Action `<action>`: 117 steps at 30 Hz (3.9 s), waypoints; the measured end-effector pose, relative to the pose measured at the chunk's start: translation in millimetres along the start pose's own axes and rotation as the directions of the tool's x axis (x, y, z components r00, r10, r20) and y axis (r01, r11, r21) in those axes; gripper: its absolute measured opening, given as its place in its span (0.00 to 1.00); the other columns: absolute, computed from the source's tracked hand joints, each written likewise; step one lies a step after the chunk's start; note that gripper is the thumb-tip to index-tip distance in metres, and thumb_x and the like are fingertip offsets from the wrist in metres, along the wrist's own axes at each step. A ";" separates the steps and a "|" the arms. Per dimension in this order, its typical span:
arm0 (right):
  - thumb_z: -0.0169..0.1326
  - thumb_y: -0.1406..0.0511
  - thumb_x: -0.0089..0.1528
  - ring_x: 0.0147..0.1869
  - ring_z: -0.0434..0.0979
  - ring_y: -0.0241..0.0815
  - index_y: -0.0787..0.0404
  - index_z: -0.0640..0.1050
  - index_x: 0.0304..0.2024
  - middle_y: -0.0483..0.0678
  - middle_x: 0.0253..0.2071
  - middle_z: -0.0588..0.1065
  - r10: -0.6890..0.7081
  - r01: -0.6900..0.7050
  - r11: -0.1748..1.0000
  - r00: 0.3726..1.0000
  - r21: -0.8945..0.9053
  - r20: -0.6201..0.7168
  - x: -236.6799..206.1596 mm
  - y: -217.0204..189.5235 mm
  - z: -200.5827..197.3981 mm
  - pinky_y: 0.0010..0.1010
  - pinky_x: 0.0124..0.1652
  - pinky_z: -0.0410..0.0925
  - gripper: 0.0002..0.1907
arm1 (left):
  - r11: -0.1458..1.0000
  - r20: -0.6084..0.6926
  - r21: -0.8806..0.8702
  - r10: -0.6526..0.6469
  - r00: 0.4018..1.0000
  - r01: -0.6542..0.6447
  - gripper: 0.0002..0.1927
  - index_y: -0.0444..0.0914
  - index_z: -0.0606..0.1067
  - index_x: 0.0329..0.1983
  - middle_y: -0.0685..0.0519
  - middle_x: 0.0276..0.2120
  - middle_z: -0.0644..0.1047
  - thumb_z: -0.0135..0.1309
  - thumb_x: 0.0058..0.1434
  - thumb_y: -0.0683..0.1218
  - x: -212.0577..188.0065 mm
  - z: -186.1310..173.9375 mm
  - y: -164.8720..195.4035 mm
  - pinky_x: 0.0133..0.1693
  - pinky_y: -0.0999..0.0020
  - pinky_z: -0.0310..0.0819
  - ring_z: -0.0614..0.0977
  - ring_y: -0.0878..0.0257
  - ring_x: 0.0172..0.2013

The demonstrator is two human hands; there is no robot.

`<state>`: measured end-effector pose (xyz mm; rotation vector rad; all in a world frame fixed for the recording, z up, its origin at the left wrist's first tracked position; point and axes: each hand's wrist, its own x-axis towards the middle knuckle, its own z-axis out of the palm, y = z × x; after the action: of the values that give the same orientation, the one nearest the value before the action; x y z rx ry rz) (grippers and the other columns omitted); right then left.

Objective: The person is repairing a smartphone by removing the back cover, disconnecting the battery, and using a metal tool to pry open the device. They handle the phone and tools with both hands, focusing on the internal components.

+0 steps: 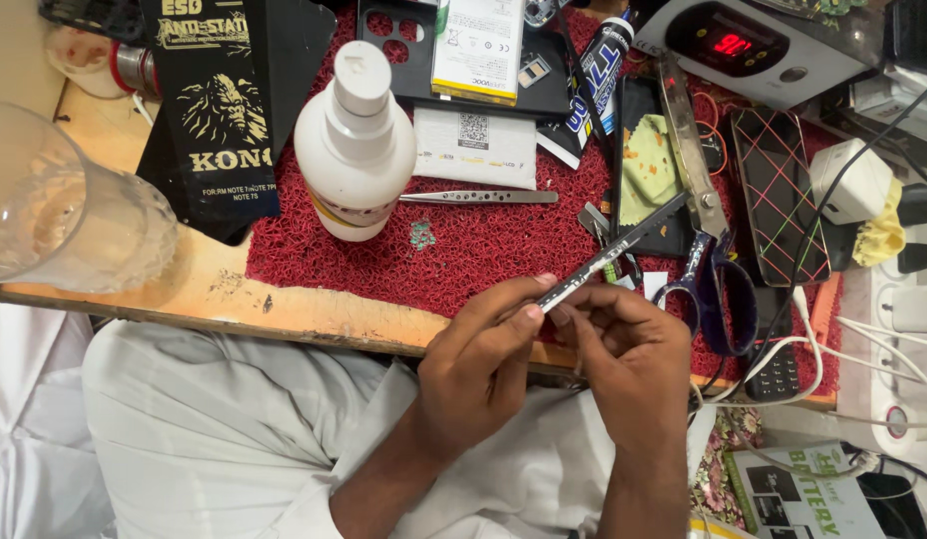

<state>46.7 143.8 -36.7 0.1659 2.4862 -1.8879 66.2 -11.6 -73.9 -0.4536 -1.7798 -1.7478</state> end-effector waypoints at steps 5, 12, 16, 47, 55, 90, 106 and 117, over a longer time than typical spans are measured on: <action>0.57 0.77 0.62 0.35 0.81 0.31 0.72 0.80 0.43 0.49 0.34 0.81 -0.005 0.001 0.996 0.999 0.093 0.049 1.8 4.7 -1.6 0.20 0.37 0.74 0.07 | 1.000 -0.004 0.008 -0.007 1.000 0.007 0.11 0.34 0.70 0.57 0.36 0.57 0.76 0.53 0.73 0.34 -0.2 1.8 0.3 0.53 0.64 0.84 0.85 0.52 0.52; 0.60 0.76 0.61 0.32 0.78 0.30 0.71 0.82 0.41 0.49 0.32 0.81 0.034 -0.035 0.998 0.999 0.051 0.021 7.5 10.3 -5.1 0.17 0.34 0.71 0.06 | 0.999 0.025 0.029 0.040 0.999 -0.041 0.13 0.33 0.71 0.57 0.35 0.58 0.75 0.52 0.72 0.31 -0.9 0.7 -1.4 0.55 0.61 0.84 0.84 0.48 0.55; 0.60 0.75 0.63 0.27 0.72 0.32 0.74 0.82 0.41 0.52 0.29 0.79 0.104 -0.106 0.992 0.994 0.069 0.034 2.5 5.0 -10.8 0.20 0.26 0.63 0.05 | 0.995 0.056 0.061 0.076 0.996 -0.079 0.15 0.33 0.71 0.58 0.35 0.58 0.74 0.52 0.70 0.30 -1.1 0.0 -3.0 0.55 0.59 0.85 0.84 0.45 0.57; 0.58 0.74 0.64 0.37 0.81 0.35 0.71 0.75 0.42 0.51 0.34 0.79 0.037 -0.042 0.975 0.999 0.218 0.025 -22.5 -18.1 -27.6 0.24 0.41 0.74 0.06 | 0.926 0.183 0.147 0.321 0.929 -0.349 0.08 0.34 0.75 0.47 0.41 0.52 0.75 0.62 0.68 0.37 5.3 -9.6 -0.9 0.56 0.48 0.81 0.83 0.44 0.54; 0.59 0.75 0.64 0.35 0.80 0.34 0.70 0.74 0.40 0.51 0.33 0.79 0.005 -0.008 0.975 1.000 0.224 0.012 -23.4 -22.2 -26.7 0.22 0.38 0.72 0.05 | 0.914 0.187 0.177 0.333 0.924 -0.365 0.09 0.35 0.75 0.48 0.43 0.53 0.74 0.63 0.70 0.38 2.4 -9.0 -1.2 0.56 0.51 0.82 0.83 0.48 0.55; 0.58 0.78 0.62 0.36 0.79 0.33 0.67 0.72 0.44 0.50 0.36 0.77 -0.017 0.020 0.950 1.000 0.310 -0.011 -20.7 -34.7 -18.6 0.23 0.38 0.74 0.11 | 0.988 0.167 0.157 -0.029 0.985 0.002 0.22 0.36 0.72 0.59 0.45 0.56 0.75 0.61 0.62 0.43 13.4 -14.0 24.8 0.60 0.53 0.73 0.79 0.49 0.57; 0.57 0.74 0.65 0.37 0.72 0.28 0.68 0.79 0.50 0.43 0.36 0.78 -0.028 0.012 0.994 0.989 0.106 0.146 -10.9 -45.7 -28.4 0.19 0.36 0.65 0.11 | 0.953 -0.021 0.079 -0.291 0.957 0.291 0.16 0.34 0.75 0.55 0.47 0.42 0.80 0.58 0.64 0.35 24.8 -3.0 29.4 0.42 0.69 0.80 0.85 0.61 0.39; 0.55 0.76 0.61 0.45 0.81 0.30 0.66 0.79 0.52 0.44 0.42 0.81 -0.039 0.067 0.995 0.948 -0.079 0.317 -11.8 -53.1 -63.6 0.21 0.46 0.74 0.16 | 0.955 -0.056 0.014 -0.296 0.953 0.297 0.17 0.33 0.75 0.57 0.49 0.43 0.82 0.56 0.66 0.36 21.1 -1.8 22.0 0.44 0.72 0.79 0.83 0.67 0.42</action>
<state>56.7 189.9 32.3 -0.1920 2.3688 -1.6617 64.0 -15.1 -43.6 -0.1312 -1.9042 -1.9186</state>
